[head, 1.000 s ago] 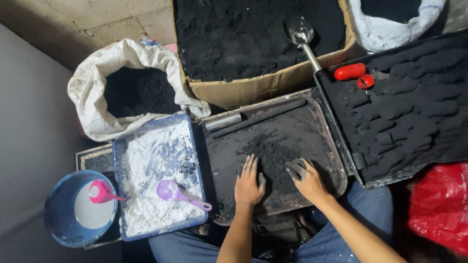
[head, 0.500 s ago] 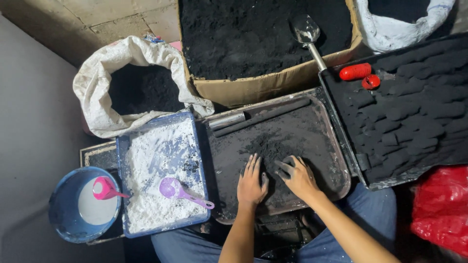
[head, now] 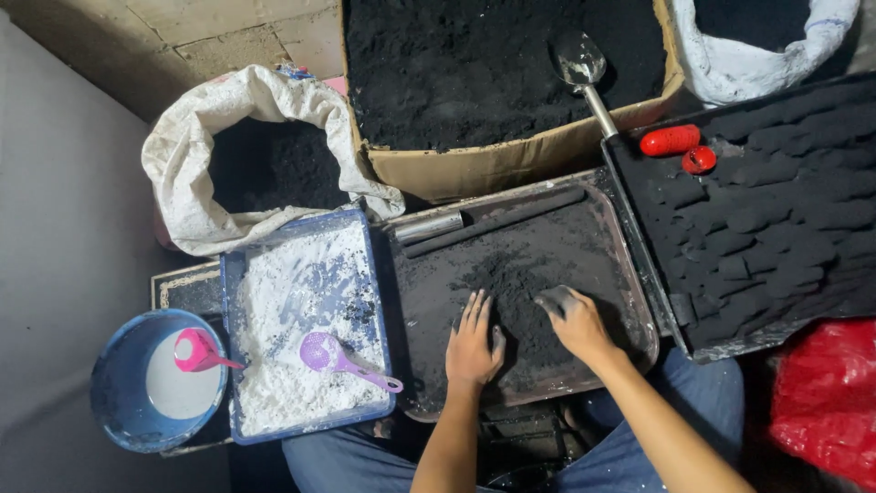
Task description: Manually shaping charcoal briquettes by filling a cylindrical mold with powder, compacting it, and ejecting the finished product.
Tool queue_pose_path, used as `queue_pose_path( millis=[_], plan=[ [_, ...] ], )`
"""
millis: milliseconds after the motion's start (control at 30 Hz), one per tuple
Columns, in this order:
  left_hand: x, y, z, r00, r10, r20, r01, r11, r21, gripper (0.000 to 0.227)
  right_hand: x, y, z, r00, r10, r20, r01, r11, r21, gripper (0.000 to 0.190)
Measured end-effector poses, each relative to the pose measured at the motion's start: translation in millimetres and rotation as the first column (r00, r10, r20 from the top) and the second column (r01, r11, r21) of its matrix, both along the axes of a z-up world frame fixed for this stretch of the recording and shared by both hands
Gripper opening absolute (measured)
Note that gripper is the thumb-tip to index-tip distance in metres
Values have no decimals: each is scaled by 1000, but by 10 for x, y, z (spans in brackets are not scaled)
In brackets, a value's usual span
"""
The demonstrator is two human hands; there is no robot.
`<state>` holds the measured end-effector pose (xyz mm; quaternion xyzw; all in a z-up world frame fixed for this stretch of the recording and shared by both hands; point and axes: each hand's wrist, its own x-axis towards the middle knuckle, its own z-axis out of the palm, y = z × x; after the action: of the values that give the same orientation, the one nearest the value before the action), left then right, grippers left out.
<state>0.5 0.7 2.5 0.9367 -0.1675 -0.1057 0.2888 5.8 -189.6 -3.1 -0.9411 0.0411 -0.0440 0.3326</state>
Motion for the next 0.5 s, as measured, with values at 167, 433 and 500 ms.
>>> queue_pose_path(
  millis=[167, 433, 500],
  plan=[
    [-5, -7, 17, 999, -5, -32, 6, 1000, 14, 52, -25, 188, 145, 999, 37, -14, -37, 998, -53, 28],
    [-8, 1, -36, 1000, -5, -4, 5, 1000, -1, 51, 83, 175, -211, 990, 108, 90, -95, 986, -137, 20],
    [-3, 0, -35, 1000, -10, 4, 10, 1000, 12, 53, 123, 163, -52, 985, -27, 171, 14, 997, 76, 9]
  ],
)
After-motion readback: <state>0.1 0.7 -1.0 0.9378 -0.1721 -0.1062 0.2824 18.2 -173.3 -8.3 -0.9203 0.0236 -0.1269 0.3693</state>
